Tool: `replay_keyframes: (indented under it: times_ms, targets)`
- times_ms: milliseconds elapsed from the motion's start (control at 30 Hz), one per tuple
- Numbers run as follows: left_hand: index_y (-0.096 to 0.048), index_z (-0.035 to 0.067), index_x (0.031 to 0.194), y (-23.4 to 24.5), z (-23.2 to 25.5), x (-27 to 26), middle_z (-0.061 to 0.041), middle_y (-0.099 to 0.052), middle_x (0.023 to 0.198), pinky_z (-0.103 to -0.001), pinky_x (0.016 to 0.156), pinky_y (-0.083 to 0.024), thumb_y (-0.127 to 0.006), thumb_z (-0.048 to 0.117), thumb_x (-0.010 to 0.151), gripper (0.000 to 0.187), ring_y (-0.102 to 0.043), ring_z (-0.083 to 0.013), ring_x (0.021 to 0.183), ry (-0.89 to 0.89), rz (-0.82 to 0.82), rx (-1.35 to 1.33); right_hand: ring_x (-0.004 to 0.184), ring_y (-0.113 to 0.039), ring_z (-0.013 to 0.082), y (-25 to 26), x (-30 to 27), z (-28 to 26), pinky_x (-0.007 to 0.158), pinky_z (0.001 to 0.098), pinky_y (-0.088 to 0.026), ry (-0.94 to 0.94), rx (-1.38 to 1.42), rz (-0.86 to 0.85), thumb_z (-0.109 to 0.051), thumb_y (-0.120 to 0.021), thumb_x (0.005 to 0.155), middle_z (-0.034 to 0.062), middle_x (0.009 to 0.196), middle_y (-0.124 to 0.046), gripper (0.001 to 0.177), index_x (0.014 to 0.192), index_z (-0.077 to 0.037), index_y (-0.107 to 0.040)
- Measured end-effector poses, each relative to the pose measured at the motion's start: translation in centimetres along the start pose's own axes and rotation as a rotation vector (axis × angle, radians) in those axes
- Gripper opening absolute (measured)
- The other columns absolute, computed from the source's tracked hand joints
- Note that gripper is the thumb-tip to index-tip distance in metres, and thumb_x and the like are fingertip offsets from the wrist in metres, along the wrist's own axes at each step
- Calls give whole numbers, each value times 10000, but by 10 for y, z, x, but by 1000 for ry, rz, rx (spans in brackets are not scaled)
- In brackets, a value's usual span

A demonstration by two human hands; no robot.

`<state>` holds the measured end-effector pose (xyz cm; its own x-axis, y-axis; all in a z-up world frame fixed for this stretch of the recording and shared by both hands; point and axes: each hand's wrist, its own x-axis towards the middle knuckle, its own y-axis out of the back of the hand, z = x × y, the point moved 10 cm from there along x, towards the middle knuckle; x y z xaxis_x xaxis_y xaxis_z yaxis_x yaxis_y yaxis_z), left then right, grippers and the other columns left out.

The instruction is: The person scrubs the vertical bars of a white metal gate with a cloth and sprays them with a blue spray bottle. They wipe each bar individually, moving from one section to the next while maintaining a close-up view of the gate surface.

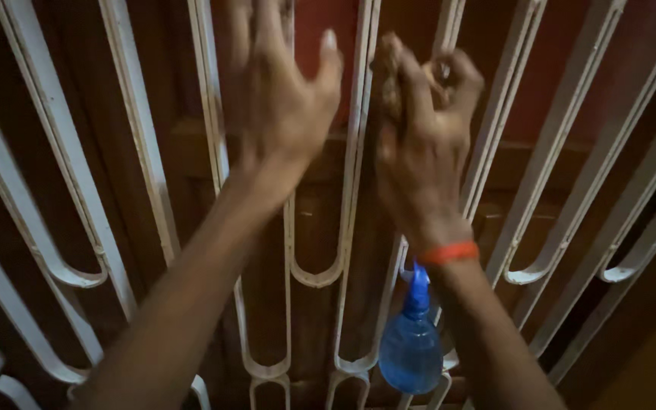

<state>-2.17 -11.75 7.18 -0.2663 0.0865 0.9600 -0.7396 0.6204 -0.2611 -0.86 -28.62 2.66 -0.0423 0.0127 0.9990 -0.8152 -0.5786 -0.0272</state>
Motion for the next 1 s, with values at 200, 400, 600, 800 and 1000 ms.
replay_keyframes:
  times_ms: [200, 400, 600, 800, 1000]
  targets:
    - [-448, 47, 1479, -105, -86, 20, -96, -664, 850, -388, 522, -417, -521, 185, 1118, 393, -496, -197, 565, 300, -181, -441, 1440, -520, 405, -31, 1, -19, 1171, 452, -567, 73, -20, 77, -29, -621, 1112, 237, 1566, -409, 480, 1551, -198, -521]
    - [-417, 83, 1547, -110, -96, 16, -45, -684, 862, -293, 483, -372, -433, 215, 1193, 378, -349, -117, 525, 108, 72, -602, 1371, -544, 432, -22, -19, -41, 1125, 492, -544, 63, 84, 173, -91, -690, 999, 288, 1476, -481, 468, 1449, -91, -561]
    - [-623, 78, 970, -122, -104, 2, 27, -480, 566, -317, 393, -312, -486, 225, 1143, 265, -375, -95, 414, 321, -45, -538, 1269, -682, 348, -30, -51, -46, 1048, 398, -618, -68, -47, 155, -132, -678, 1121, 206, 1430, -582, 290, 1410, -117, -658]
    - [-575, 84, 863, -118, -97, -6, 0, -463, 547, -331, 415, -319, -491, 198, 1135, 307, -388, -126, 415, 136, 110, -462, 1079, -719, 225, -42, -72, -38, 921, 323, -651, -220, 59, 203, -86, -586, 1161, 160, 1340, -599, 516, 1624, -134, -364]
    - [-571, 83, 831, -121, -94, -4, -16, -466, 544, -344, 423, -329, -492, 192, 1119, 318, -403, -147, 420, 121, 117, -483, 1113, -671, 222, -52, -100, -45, 1004, 360, -584, -207, -59, 182, -62, -523, 1166, 128, 1201, -620, 556, 1640, -84, -232]
